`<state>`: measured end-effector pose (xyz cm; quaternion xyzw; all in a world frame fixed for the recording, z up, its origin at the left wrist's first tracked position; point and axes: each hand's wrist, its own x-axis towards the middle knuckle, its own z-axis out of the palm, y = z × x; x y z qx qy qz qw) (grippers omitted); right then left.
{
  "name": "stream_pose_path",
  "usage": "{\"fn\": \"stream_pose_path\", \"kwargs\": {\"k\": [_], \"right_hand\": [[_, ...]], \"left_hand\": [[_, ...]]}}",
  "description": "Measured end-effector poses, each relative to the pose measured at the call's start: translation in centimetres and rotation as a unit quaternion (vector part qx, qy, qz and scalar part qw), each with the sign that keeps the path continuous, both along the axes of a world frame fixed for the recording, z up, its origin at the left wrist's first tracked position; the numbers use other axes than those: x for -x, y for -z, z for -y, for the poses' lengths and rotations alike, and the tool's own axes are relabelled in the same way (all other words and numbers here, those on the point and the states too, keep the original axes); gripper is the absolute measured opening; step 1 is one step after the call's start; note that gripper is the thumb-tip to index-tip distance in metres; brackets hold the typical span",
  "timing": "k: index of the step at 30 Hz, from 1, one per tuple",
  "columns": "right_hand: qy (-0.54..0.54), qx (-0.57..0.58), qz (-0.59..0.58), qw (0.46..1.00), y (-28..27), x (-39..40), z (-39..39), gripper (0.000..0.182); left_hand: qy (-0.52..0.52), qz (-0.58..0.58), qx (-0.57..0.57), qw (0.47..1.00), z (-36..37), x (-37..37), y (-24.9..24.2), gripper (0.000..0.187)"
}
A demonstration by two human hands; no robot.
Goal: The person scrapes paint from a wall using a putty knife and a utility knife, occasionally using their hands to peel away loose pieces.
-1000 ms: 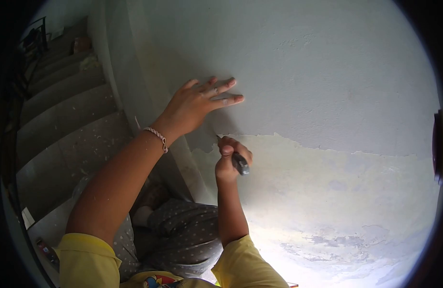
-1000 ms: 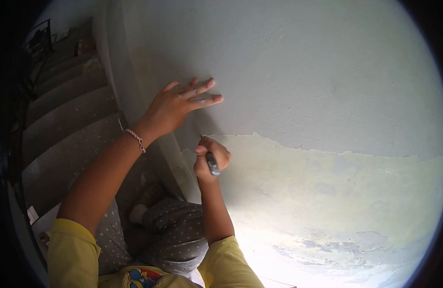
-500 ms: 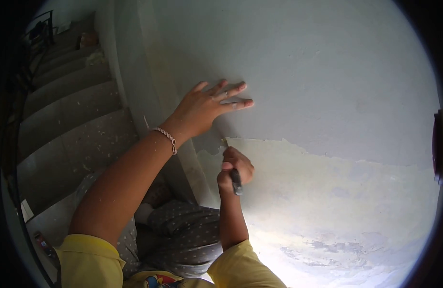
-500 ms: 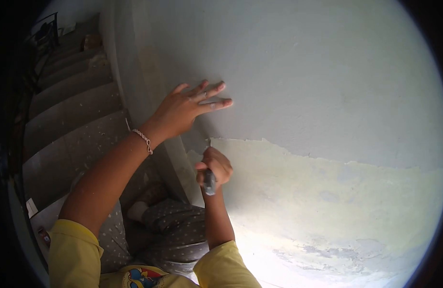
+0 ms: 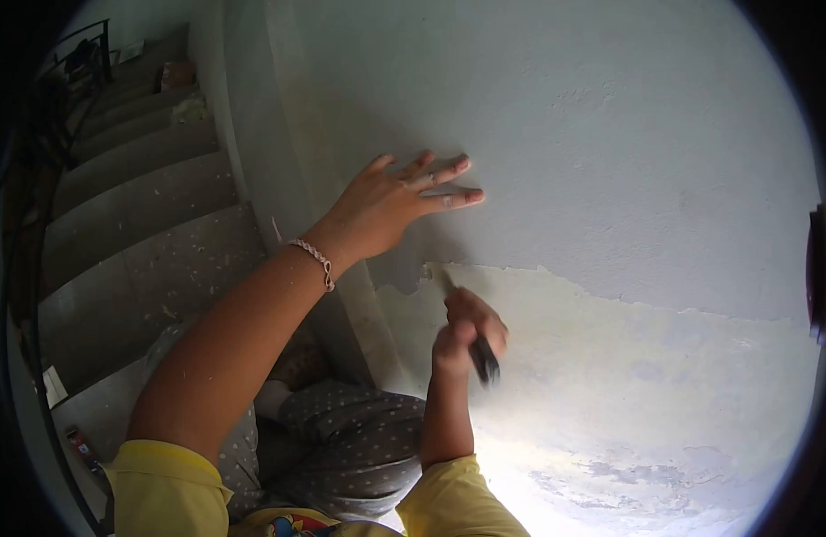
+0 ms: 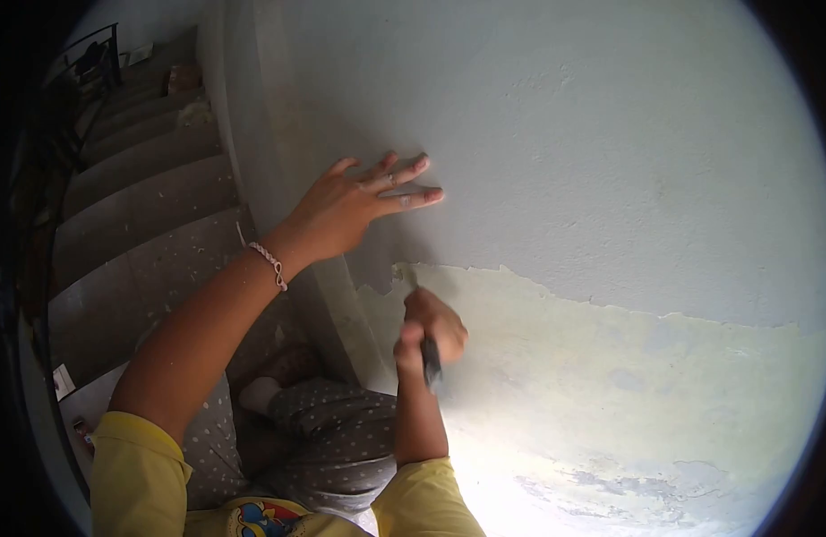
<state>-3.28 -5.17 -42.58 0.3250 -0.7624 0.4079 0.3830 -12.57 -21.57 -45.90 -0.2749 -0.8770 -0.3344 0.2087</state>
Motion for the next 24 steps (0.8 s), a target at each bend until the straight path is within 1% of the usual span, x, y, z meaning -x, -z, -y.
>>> {"fn": "stream_pose_path", "kwargs": {"k": [1, 3, 4, 5, 7, 8, 9, 11, 12, 13, 15, 16, 17, 19, 20, 21, 23, 24], "right_hand": [[0.003, 0.002, 0.0, 1.0, 0.8, 0.0, -0.4, 0.054], [0.002, 0.014, 0.112, 0.994, 1.4, 0.5, -0.4, 0.054], [-0.007, -0.012, 0.077, 0.997, 0.8, 0.2, 0.1, 0.053], [-0.012, -0.011, 0.074, 0.997, 0.3, 0.0, 0.1, 0.053], [-0.091, 0.029, 0.049, 0.994, -0.5, -0.3, -0.3, 0.053], [-0.044, 0.033, 0.055, 0.997, 0.3, 0.3, -0.5, 0.053], [-0.041, 0.032, 0.056, 0.997, 0.8, 0.4, -0.6, 0.053], [0.008, 0.01, 0.137, 0.99, 1.6, 0.7, -0.5, 0.054], [0.003, -0.018, 0.076, 0.997, 0.8, 0.3, 0.3, 0.053], [-0.002, -0.019, 0.077, 0.997, 0.4, -0.2, 0.3, 0.053], [-0.112, 0.039, 0.064, 0.991, -0.4, -0.9, -0.1, 0.053], [-0.021, 0.013, 0.054, 0.998, 0.0, -0.5, 0.2, 0.054], [-0.02, 0.013, 0.054, 0.998, 0.8, -0.3, 0.0, 0.054], [0.048, -0.01, 0.144, 0.988, 1.6, 0.4, 0.5, 0.057], [0.024, -0.034, 0.084, 0.996, 1.3, -0.1, 0.4, 0.056], [0.017, -0.035, 0.082, 0.996, 0.8, -0.2, 0.7, 0.056], [-0.125, 0.045, 0.057, 0.99, 0.1, -1.0, 0.8, 0.052], [-0.078, 0.03, 0.051, 0.995, 0.4, -0.5, 0.8, 0.052]], "left_hand": [[-0.001, -0.002, -0.002, 1.0, -0.1, 0.0, -0.1, 0.088], [0.008, 0.005, -0.006, 1.0, -0.2, -0.1, -0.3, 0.089], [0.012, 0.015, -0.013, 1.0, 0.0, 0.0, -0.3, 0.09], [0.007, 0.012, -0.012, 1.0, 0.1, 0.0, -0.4, 0.09], [0.026, 0.032, -0.011, 0.999, 0.2, 0.0, -0.6, 0.091], [0.026, 0.033, -0.013, 0.999, 0.2, 0.0, -0.4, 0.091], [0.019, 0.025, -0.015, 0.999, 0.2, -0.1, -0.4, 0.091], [0.013, 0.01, -0.017, 1.0, -0.1, 0.0, -0.5, 0.091], [0.017, 0.021, -0.011, 1.0, 0.2, 0.0, -0.9, 0.091], [0.019, 0.035, -0.006, 0.999, 0.4, -0.1, -1.0, 0.091], [0.011, 0.034, -0.006, 0.999, 0.4, -0.1, -0.7, 0.091], [0.017, 0.028, -0.003, 0.999, 0.2, -0.2, -0.5, 0.091], [0.019, 0.028, -0.003, 0.999, 0.0, -0.3, -0.3, 0.091], [0.005, 0.007, -0.011, 1.0, 0.1, 0.0, -0.3, 0.091], [0.002, 0.002, -0.009, 1.0, 0.1, 0.3, -0.3, 0.091], [0.011, 0.013, -0.01, 1.0, 0.1, 0.3, -0.4, 0.091], [0.021, 0.032, -0.014, 0.999, 0.2, 0.0, -0.3, 0.091], [0.012, 0.02, -0.014, 1.0, 0.2, -0.1, -0.3, 0.089]]}}
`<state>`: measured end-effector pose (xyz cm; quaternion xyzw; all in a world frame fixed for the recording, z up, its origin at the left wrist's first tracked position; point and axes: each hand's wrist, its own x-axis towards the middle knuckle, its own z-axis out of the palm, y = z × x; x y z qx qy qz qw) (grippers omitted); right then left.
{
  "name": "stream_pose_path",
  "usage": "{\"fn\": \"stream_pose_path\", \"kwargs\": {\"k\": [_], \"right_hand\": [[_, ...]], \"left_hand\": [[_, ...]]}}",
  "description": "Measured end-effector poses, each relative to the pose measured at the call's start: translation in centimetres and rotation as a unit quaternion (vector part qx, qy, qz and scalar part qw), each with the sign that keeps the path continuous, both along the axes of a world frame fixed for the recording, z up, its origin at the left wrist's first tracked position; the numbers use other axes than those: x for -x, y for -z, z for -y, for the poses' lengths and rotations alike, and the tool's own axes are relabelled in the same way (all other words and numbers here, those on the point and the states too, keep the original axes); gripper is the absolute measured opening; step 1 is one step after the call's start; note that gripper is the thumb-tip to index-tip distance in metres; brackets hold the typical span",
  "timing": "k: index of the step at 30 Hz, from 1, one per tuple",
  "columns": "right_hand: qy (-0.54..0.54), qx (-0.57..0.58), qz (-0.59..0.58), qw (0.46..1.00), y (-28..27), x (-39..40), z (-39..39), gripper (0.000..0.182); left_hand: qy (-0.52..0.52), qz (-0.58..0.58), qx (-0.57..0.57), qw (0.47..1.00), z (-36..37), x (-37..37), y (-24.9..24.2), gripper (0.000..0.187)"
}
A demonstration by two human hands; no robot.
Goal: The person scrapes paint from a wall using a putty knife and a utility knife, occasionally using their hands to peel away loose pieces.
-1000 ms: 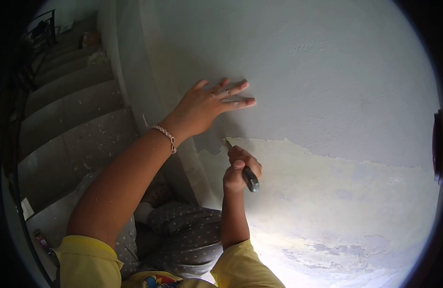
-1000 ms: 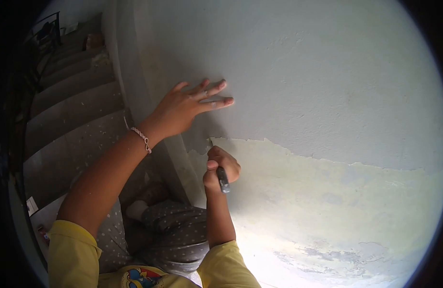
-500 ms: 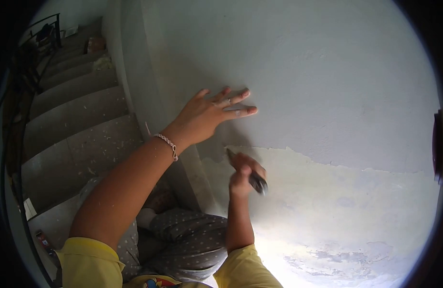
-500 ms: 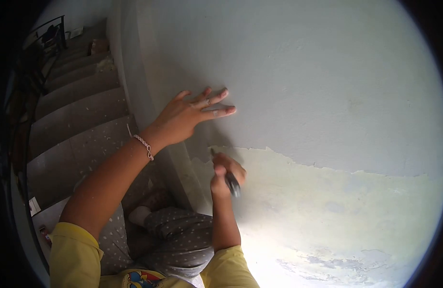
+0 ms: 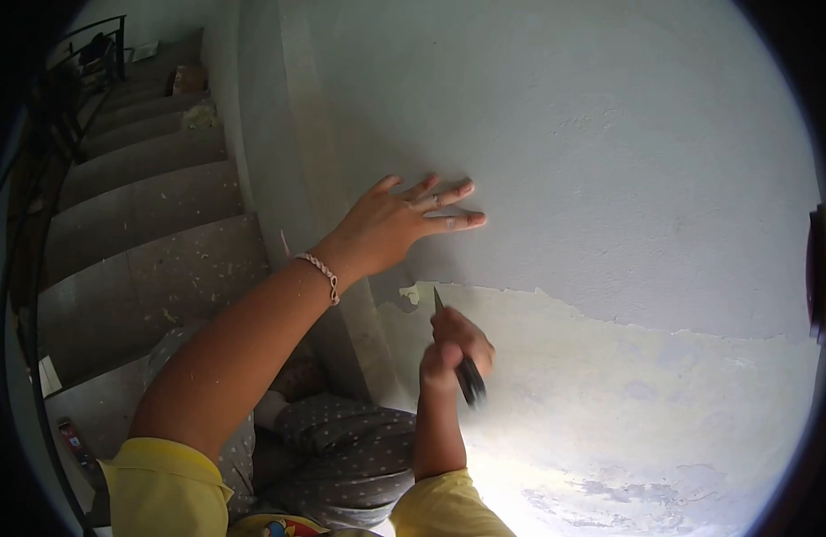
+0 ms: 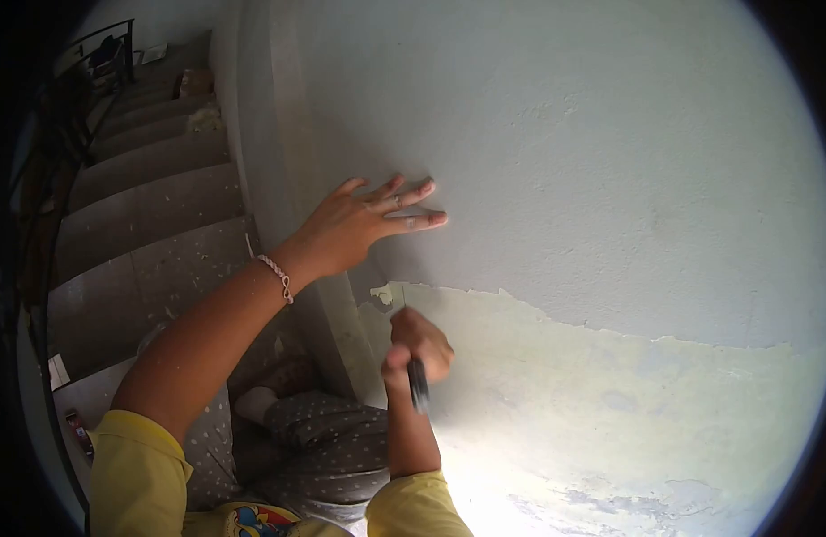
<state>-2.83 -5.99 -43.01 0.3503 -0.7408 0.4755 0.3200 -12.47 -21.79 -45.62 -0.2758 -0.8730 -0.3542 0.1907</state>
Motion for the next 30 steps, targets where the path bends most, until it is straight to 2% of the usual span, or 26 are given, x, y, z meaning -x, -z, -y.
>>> {"fn": "stream_pose_path", "kwargs": {"k": [1, 3, 4, 5, 7, 9, 11, 13, 16, 17, 20, 21, 23, 25, 27, 28, 29, 30], "right_hand": [[0.003, -0.001, -0.001, 1.0, 0.8, 0.4, -0.2, 0.052], [0.099, -0.075, 0.036, 0.992, 2.4, 1.3, -0.2, 0.055], [0.041, -0.064, 0.036, 0.996, 2.6, 1.2, -0.2, 0.054], [0.04, -0.062, 0.034, 0.997, 2.6, 0.8, -0.3, 0.054], [-0.029, 0.003, 0.016, 0.999, 1.6, -0.1, 0.1, 0.052], [-0.01, 0.017, 0.014, 1.0, 2.3, 0.3, -0.4, 0.052], [0.165, -0.068, 0.062, 0.982, 4.5, 1.1, -1.5, 0.055], [0.135, -0.041, 0.101, 0.985, 4.3, 0.9, -0.3, 0.056], [-0.032, 0.034, 0.03, 0.998, 1.9, -0.8, 0.8, 0.053], [-0.031, 0.035, 0.034, 0.998, 2.6, -0.5, 0.4, 0.053], [0.085, -0.11, 0.004, 0.99, 3.3, 0.7, 0.2, 0.053], [0.085, -0.109, 0.0, 0.99, 3.5, 0.7, 0.3, 0.053], [-0.006, 0.003, 0.008, 1.0, 4.1, 0.2, 0.4, 0.049], [-0.034, 0.026, 0.011, 0.999, 3.8, -0.1, 0.1, 0.049], [0.144, 0.002, 0.026, 0.989, 5.5, 0.2, -2.1, 0.052], [0.174, 0.053, 0.123, 0.976, 6.7, 0.6, -2.2, 0.055], [0.175, 0.054, 0.12, 0.976, 7.3, 0.0, -2.6, 0.055], [0.134, 0.014, 0.062, 0.989, 6.3, -0.4, -1.1, 0.055]], "left_hand": [[-0.008, -0.015, 0.0, 1.0, -0.1, 0.0, -0.1, 0.087], [-0.01, -0.023, 0.007, 1.0, -0.4, 0.1, 0.0, 0.088], [-0.019, -0.027, 0.014, 0.999, -0.4, 0.3, 0.1, 0.09], [-0.02, -0.029, 0.016, 0.999, -0.4, 0.4, 0.3, 0.09], [-0.01, -0.022, 0.013, 1.0, -0.4, 0.3, 0.2, 0.089], [-0.014, -0.018, 0.008, 1.0, -0.1, 0.1, 0.3, 0.089], [-0.012, -0.024, 0.002, 1.0, -0.4, 0.1, 0.1, 0.088], [-0.017, -0.028, 0.0, 0.999, -0.4, 0.3, 0.2, 0.087], [-0.017, -0.035, 0.0, 0.999, -0.4, 0.3, 0.3, 0.087], [-0.016, -0.031, 0.001, 0.999, -0.4, 0.2, 0.5, 0.087], [-0.017, -0.032, -0.008, 0.999, -0.6, 0.1, 0.1, 0.087], [-0.019, -0.03, -0.004, 0.999, -0.7, 0.2, 0.1, 0.088], [-0.023, -0.024, 0.004, 0.999, -0.6, 0.3, 0.4, 0.089], [-0.01, -0.015, 0.004, 1.0, -0.4, 0.3, 0.3, 0.092], [-0.022, -0.019, 0.002, 1.0, -0.2, 0.0, 0.4, 0.092], [-0.031, -0.031, 0.002, 0.999, -0.2, -0.1, 0.2, 0.093], [-0.03, -0.035, 0.002, 0.999, -0.4, -0.1, 0.1, 0.093], [-0.012, -0.023, -0.003, 1.0, -0.4, 0.1, 0.1, 0.093]]}}
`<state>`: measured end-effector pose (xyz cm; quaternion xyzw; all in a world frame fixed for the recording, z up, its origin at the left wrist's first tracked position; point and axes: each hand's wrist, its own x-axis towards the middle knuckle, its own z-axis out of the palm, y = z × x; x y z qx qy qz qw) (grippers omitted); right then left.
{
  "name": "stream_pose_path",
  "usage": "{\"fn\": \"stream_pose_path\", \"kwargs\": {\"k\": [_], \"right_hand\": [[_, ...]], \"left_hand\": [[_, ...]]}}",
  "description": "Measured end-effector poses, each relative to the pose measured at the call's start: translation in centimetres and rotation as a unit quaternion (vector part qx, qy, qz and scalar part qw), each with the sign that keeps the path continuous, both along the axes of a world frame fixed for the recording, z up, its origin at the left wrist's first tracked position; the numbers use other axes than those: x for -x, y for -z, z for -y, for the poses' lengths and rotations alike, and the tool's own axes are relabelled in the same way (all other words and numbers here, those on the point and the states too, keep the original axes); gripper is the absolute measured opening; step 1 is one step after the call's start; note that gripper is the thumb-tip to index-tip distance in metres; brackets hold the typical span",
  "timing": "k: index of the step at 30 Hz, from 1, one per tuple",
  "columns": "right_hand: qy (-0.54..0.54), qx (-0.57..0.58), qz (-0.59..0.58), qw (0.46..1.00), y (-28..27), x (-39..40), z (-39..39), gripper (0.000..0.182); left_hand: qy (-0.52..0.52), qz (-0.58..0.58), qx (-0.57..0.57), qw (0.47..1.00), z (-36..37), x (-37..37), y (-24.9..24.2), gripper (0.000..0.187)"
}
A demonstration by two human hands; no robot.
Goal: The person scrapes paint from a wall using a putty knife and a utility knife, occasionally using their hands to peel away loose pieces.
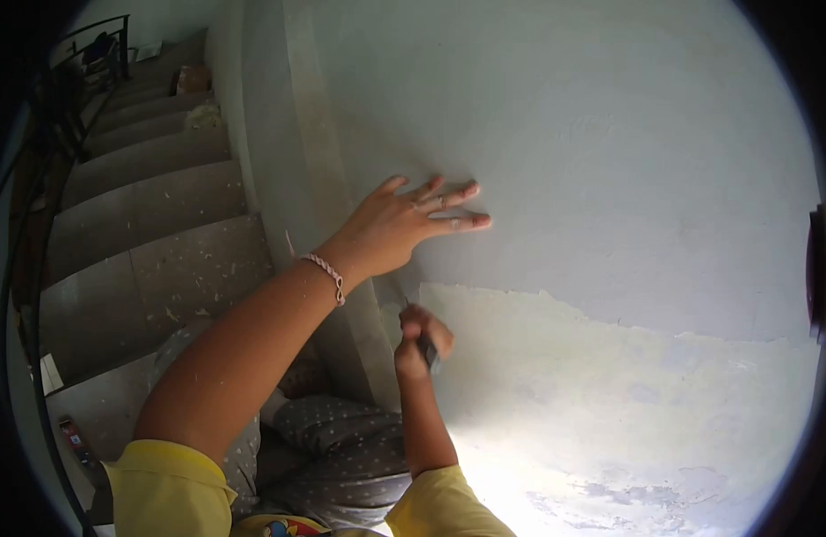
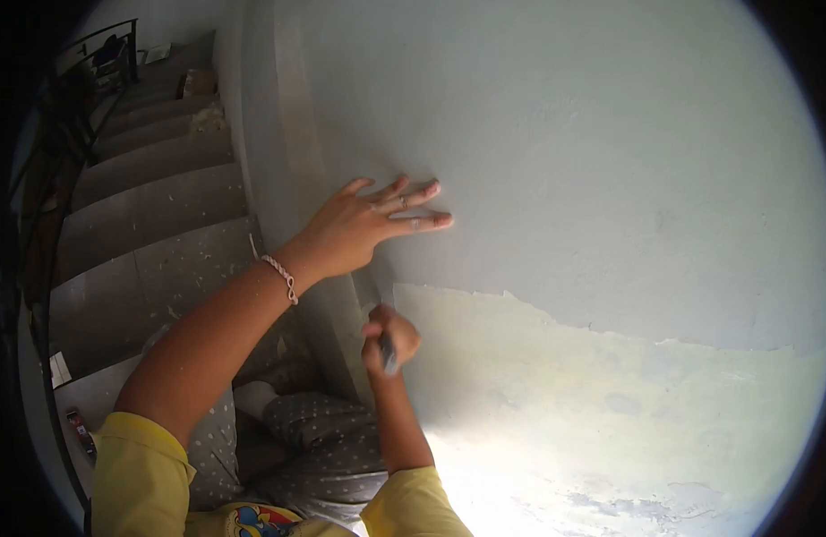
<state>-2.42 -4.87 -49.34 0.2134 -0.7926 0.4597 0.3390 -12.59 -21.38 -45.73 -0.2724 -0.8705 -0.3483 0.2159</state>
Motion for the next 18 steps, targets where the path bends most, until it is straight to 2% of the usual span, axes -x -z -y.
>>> {"fn": "stream_pose_path", "kwargs": {"k": [1, 2, 3, 5, 7, 9, 10, 13, 14, 15, 18], "right_hand": [[-0.049, -0.045, -0.051, 0.996, -1.0, -0.3, 1.4, 0.055], [-0.126, 0.014, -0.067, 0.99, -2.1, -0.8, 1.9, 0.055], [-0.127, 0.016, -0.059, 0.99, -2.5, -0.8, 1.7, 0.055], [-0.114, -0.057, -0.115, 0.985, -3.1, -0.1, 1.3, 0.054], [-0.08, -0.069, -0.106, 0.989, -1.9, 0.5, 0.7, 0.055], [-0.1, -0.085, -0.054, 0.99, -1.2, 0.1, 0.9, 0.054], [-0.116, -0.033, -0.058, 0.991, -1.3, -0.2, 0.9, 0.053], [-0.131, -0.032, -0.107, 0.985, -3.0, -0.7, 0.1, 0.055], [-0.057, -0.06, -0.106, 0.991, -2.8, 0.1, -0.2, 0.054], [-0.049, -0.063, -0.104, 0.991, -2.6, 0.0, -0.7, 0.054], [-0.07, -0.017, -0.015, 0.997, -2.7, 0.0, -0.5, 0.055]], "left_hand": [[0.012, 0.014, -0.005, 1.0, 0.3, 0.3, 0.1, 0.093], [0.007, 0.02, -0.004, 1.0, 0.5, 0.3, 0.2, 0.093], [0.005, 0.009, -0.007, 1.0, 0.3, 0.1, 0.3, 0.092], [0.009, -0.003, -0.01, 1.0, 0.2, -0.1, 0.5, 0.092], [0.0, -0.008, -0.013, 1.0, 0.1, 0.2, 0.5, 0.094], [-0.009, -0.019, -0.009, 1.0, -0.1, 0.3, 0.2, 0.093], [-0.019, -0.022, -0.004, 1.0, -0.1, 0.1, 0.3, 0.092], [-0.002, -0.02, 0.001, 1.0, 0.0, 0.3, 0.3, 0.091], [0.002, -0.017, -0.001, 1.0, 0.0, 0.1, 0.4, 0.091], [0.004, -0.009, 0.0, 1.0, 0.2, -0.1, 0.1, 0.092], [0.01, -0.011, -0.002, 1.0, 0.0, 0.2, -0.3, 0.093]]}}
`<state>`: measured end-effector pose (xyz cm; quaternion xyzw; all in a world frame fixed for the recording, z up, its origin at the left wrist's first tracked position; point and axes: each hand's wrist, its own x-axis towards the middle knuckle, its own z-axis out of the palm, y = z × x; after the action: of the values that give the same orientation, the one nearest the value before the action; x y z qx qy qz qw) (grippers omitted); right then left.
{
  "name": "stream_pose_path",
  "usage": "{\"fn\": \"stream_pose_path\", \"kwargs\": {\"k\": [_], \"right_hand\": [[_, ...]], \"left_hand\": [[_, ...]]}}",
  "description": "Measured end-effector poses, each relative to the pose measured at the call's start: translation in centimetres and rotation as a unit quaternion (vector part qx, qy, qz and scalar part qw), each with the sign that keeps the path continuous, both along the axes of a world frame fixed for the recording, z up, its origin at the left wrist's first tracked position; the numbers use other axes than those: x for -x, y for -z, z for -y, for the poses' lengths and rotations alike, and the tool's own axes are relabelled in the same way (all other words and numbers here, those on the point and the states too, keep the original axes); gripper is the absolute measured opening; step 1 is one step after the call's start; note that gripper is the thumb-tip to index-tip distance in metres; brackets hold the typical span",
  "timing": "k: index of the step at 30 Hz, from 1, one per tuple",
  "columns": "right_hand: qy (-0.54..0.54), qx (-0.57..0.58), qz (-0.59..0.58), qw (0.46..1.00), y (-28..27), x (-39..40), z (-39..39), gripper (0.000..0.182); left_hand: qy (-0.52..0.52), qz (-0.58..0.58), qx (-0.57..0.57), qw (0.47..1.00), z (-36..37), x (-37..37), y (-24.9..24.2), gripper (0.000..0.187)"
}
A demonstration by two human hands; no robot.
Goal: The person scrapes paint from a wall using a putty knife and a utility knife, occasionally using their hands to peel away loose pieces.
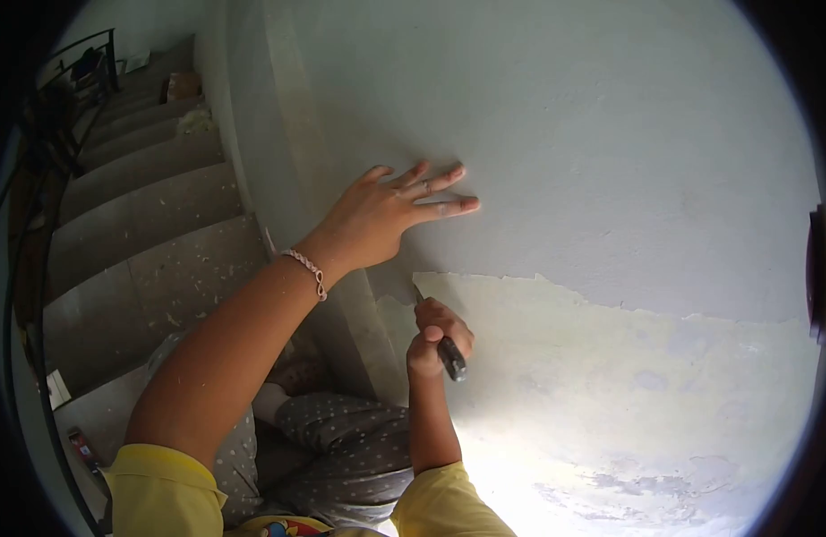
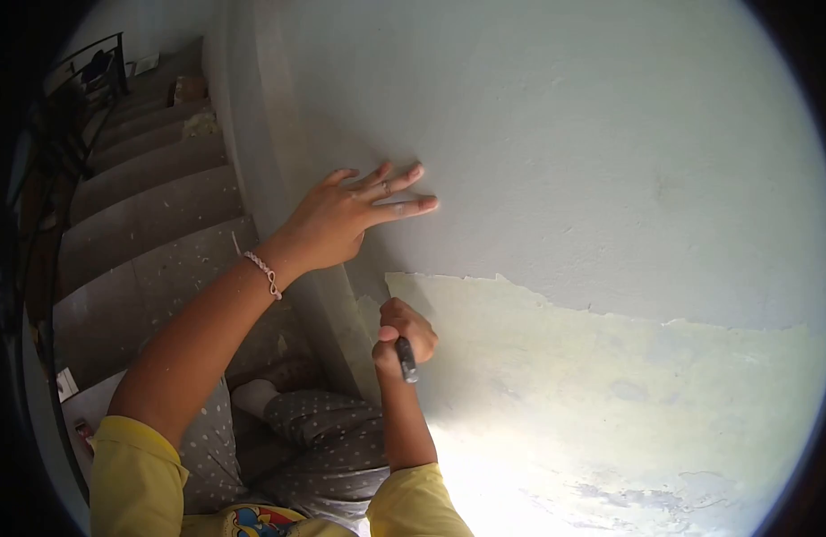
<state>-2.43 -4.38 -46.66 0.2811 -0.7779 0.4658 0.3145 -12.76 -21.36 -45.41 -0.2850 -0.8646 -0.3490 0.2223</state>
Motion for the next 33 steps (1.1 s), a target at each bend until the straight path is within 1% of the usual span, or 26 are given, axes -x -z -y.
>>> {"fn": "stream_pose_path", "kwargs": {"k": [1, 3, 4, 5, 7, 8, 9, 11, 12, 13, 14, 15, 16, 17, 19, 20, 21, 23, 24, 28, 29, 31, 32, 33], "right_hand": [[0.001, 0.007, -0.001, 1.0, -0.2, -0.1, 0.4, 0.055], [-0.021, 0.019, -0.072, 0.997, -0.8, -0.5, 0.3, 0.054], [0.026, -0.003, -0.028, 0.999, 0.1, 0.1, -0.4, 0.055], [0.033, -0.005, -0.028, 0.999, 0.6, 0.0, -0.6, 0.055], [-0.031, 0.046, -0.053, 0.997, 0.9, 0.7, 0.2, 0.055], [-0.035, 0.021, -0.069, 0.997, 0.8, 0.3, 0.3, 0.055], [-0.033, 0.026, -0.068, 0.997, 0.2, -0.2, 0.6, 0.055], [-0.103, 0.09, -0.118, 0.984, -0.9, -0.6, 0.7, 0.052], [-0.055, 0.044, -0.098, 0.993, -0.8, -0.2, -0.1, 0.049], [-0.048, 0.041, -0.095, 0.994, 0.5, -0.2, -0.7, 0.049], [-0.019, 0.036, -0.037, 0.998, 2.3, 0.1, -0.9, 0.049], [0.005, 0.035, 0.017, 0.999, 2.3, 0.8, 0.0, 0.05], [0.0, -0.059, -0.029, 0.998, 1.9, 0.5, 0.5, 0.049], [-0.003, -0.056, -0.028, 0.998, 1.5, 0.6, 0.9, 0.049], [-0.118, -0.041, -0.106, 0.986, -0.2, 0.1, 1.6, 0.049], [-0.105, 0.004, -0.088, 0.991, 0.0, 0.0, 1.0, 0.047], [-0.104, 0.003, -0.086, 0.991, 0.6, 0.3, 0.7, 0.047], [-0.05, 0.011, -0.049, 0.997, 1.4, 1.1, 0.2, 0.048], [-0.041, -0.007, -0.034, 0.999, 1.3, 0.9, 0.8, 0.049], [-0.086, 0.016, -0.076, 0.993, -1.1, -0.5, 1.5, 0.051], [-0.088, 0.015, -0.069, 0.994, -0.5, -0.1, 1.1, 0.051], [0.006, 0.029, 0.008, 1.0, 1.6, 1.3, -0.4, 0.05], [-0.014, 0.045, 0.063, 0.997, 2.7, 1.5, -0.7, 0.046], [-0.02, 0.041, 0.07, 0.997, 2.9, 1.2, -0.6, 0.044]], "left_hand": [[0.001, 0.005, 0.001, 1.0, 0.2, 0.0, 0.2, 0.092], [-0.004, 0.003, 0.001, 1.0, 0.5, 0.1, 0.3, 0.092], [0.0, -0.003, -0.001, 1.0, 0.3, -0.2, 0.2, 0.091], [0.008, -0.003, -0.002, 1.0, -0.1, -0.4, 0.3, 0.091], [-0.01, 0.001, 0.016, 1.0, -0.1, -0.1, 0.2, 0.09], [-0.006, 0.0, 0.021, 1.0, -0.2, -0.1, 0.3, 0.09], [-0.004, -0.001, 0.018, 1.0, -0.2, -0.2, 0.2, 0.09], [-0.009, 0.002, 0.013, 1.0, 0.3, -0.1, 0.3, 0.09], [-0.016, -0.006, 0.019, 1.0, 0.4, -0.2, 0.1, 0.09], [-0.018, -0.015, 0.023, 0.999, 0.1, -0.4, 0.0, 0.09], [-0.011, -0.018, 0.02, 1.0, -0.3, -0.6, 0.1, 0.09], [-0.009, -0.009, 0.013, 1.0, -0.4, -0.4, 0.1, 0.091], [-0.009, 0.001, 0.01, 1.0, -0.2, 0.0, 0.3, 0.091], [-0.013, 0.002, 0.013, 1.0, -0.2, 0.3, 0.5, 0.091], [-0.001, -0.005, -0.004, 1.0, -0.2, 0.0, 0.6, 0.089], [-0.001, 0.001, -0.003, 1.0, 0.0, -0.2, 0.7, 0.089], [-0.008, -0.003, 0.006, 1.0, -0.1, -0.2, 0.6, 0.089], [-0.014, -0.015, 0.011, 1.0, -0.4, 0.0, 0.2, 0.088], [-0.013, -0.008, 0.006, 1.0, -0.4, 0.0, 0.2, 0.088], [0.001, 0.01, 0.001, 1.0, -0.1, 0.0, 0.3, 0.09], [0.0, 0.016, -0.001, 1.0, 0.1, -0.3, 0.5, 0.09], [-0.02, -0.006, 0.018, 1.0, -0.1, -0.4, 0.2, 0.091], [-0.005, 0.009, 0.018, 1.0, -0.2, -0.2, 0.1, 0.09], [0.004, 0.024, 0.019, 1.0, -0.1, 0.0, 0.1, 0.09]]}}
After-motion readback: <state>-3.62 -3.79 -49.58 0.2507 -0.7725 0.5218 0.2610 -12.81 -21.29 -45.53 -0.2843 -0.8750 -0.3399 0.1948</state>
